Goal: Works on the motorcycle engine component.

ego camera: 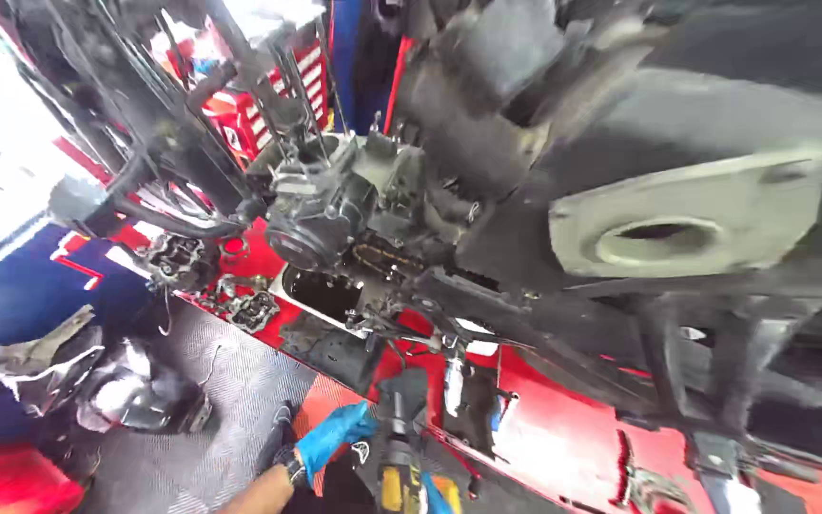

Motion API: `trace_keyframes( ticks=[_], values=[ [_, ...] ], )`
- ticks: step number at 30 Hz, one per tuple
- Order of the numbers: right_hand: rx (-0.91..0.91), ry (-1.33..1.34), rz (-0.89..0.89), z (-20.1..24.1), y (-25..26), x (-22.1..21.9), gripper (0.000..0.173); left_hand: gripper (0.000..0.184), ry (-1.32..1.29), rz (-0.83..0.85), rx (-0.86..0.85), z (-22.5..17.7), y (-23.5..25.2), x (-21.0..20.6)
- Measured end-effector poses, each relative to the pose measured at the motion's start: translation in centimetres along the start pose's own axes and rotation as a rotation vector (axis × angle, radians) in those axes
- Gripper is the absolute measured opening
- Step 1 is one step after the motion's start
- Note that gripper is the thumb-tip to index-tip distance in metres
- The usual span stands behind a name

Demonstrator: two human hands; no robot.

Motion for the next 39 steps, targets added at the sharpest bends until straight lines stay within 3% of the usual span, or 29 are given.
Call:
trace_keyframes(
  ticks=[2,5,10,15,18,23,26,30,35,39],
  values=[
    [0.081,0.073,-0.037,6.5,1.9,-0.7,0.054,0.061,-0.108,0.093,-0.007,-5.3,0.0,-1.8],
    [0.137,0.108,-0.107,12.8,5.7,-1.5,0.060,0.043,-0.140,0.096,-0.065,-12.5,0.2,-0.8],
    [0.157,0.194,-0.242,17.7,11.4,-1.7,0.055,0.044,-0.033,0.220,-0.096,-20.1,0.8,2.0],
    [0.097,0.268,-0.339,21.6,14.3,-0.5,0.045,0.044,0.025,0.288,-0.031,-24.5,1.9,3.0],
    [0.067,0.299,-0.371,22.5,15.1,-0.2,0.045,0.047,0.025,0.320,0.019,-25.6,2.5,3.0],
    [0.168,0.285,-0.402,22.0,15.6,-0.1,0.057,0.045,-0.020,0.315,0.066,-25.3,3.6,3.2],
    [0.124,0.317,-0.369,22.9,15.7,0.7,0.051,0.046,-0.050,0.306,0.065,-25.3,3.7,3.3],
    [0.181,0.303,-0.373,22.0,15.9,0.4,0.063,0.046,-0.072,0.313,0.071,-25.3,3.8,3.2],
    [0.213,0.367,-0.355,22.4,15.8,0.8,0.061,0.046,-0.064,0.305,0.037,-25.3,3.6,3.2],
    [0.090,0.018,-0.364,22.8,15.4,1.3,0.055,0.045,-0.033,0.324,0.007,-25.8,2.9,3.5]
  ],
)
Point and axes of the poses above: each hand's wrist, its own y-axis towards the middle knuckle, its own x-axis out of the back of the hand, z = x × y, the point moved 6 cm from there along y, towards the middle knuckle
